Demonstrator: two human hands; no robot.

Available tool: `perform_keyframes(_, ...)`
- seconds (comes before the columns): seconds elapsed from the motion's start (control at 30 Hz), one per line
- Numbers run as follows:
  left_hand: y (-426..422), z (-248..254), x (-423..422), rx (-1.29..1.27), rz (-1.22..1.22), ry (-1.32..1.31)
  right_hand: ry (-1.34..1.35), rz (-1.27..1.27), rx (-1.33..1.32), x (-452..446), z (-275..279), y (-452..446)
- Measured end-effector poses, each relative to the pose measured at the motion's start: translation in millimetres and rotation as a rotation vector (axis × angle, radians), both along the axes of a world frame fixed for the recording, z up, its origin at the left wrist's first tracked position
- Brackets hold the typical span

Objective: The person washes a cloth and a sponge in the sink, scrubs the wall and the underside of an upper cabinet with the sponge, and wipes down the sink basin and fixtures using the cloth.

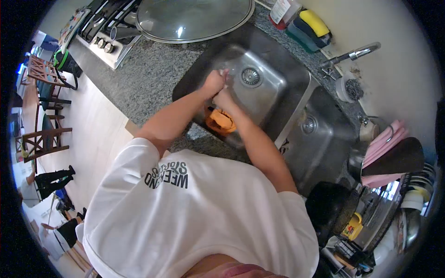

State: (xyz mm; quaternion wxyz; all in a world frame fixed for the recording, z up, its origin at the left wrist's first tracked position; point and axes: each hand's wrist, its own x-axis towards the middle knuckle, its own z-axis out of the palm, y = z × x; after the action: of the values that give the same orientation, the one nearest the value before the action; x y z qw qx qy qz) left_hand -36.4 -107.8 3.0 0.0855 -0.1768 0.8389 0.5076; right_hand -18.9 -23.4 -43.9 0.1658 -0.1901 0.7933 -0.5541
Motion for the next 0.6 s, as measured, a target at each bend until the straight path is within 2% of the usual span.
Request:
perform_keyframes(0.03, 1, -7, -2, -0.205, 0.064, -0.059, -0.024, 0.098, 0.183, 2, -7, -4)
perform_keyframes(0.07, -8, -41, -10, -0.244, 0.008, -0.058, -0.045, 0.197, 0.368, 1, -21, -6)
perform_keyframes(0.1, -23, -94, -20, -0.284, -0.047, -0.057, -0.041, 0.256, 0.497, 2, -17, -6)
perform_keyframes(0.13, -35, -126, -26, -0.326, -0.104, -0.058, -0.033, 0.323, 0.624, 3, -11, -6)
perform_keyframes(0.2, -44, -134, -29, -0.622, -0.779, -0.062, 0.028, 0.371, 0.764, 22, 43, 13)
perform_keyframes(0.27, -51, -145, -28, -0.692, -1.14, -0.126, 0.305, 0.356, 0.944, 53, 25, 40)
perform_keyframes(0.33, -54, -161, -19, -0.552, -1.19, -0.257, 0.344, 0.371, 0.986, 59, 12, 59)
perform_keyframes(0.4, -35, -74, -4, -0.673, -0.86, -0.288, 0.157, 0.416, 0.888, 41, 4, 70)
perform_keyframes(0.43, -21, -19, 5, -0.718, -0.729, -0.265, 0.03, 0.264, 0.743, 31, -2, 77)
perform_keyframes(0.47, -8, 12, 10, -0.761, -0.594, -0.236, -0.086, 0.113, 0.595, 17, -9, 84)
perform_keyframes(0.53, 13, 28, 20, -0.039, -0.344, -0.22, -0.156, -0.078, 0.398, 5, 17, 84)
perform_keyframes(0.57, 21, 32, 20, 0.321, -0.212, -0.206, -0.12, -0.119, 0.357, 5, 68, 77)
perform_keyframes(0.6, 27, 34, 17, 0.577, -0.182, -0.253, -0.084, -0.16, 0.315, 6, 98, 72)
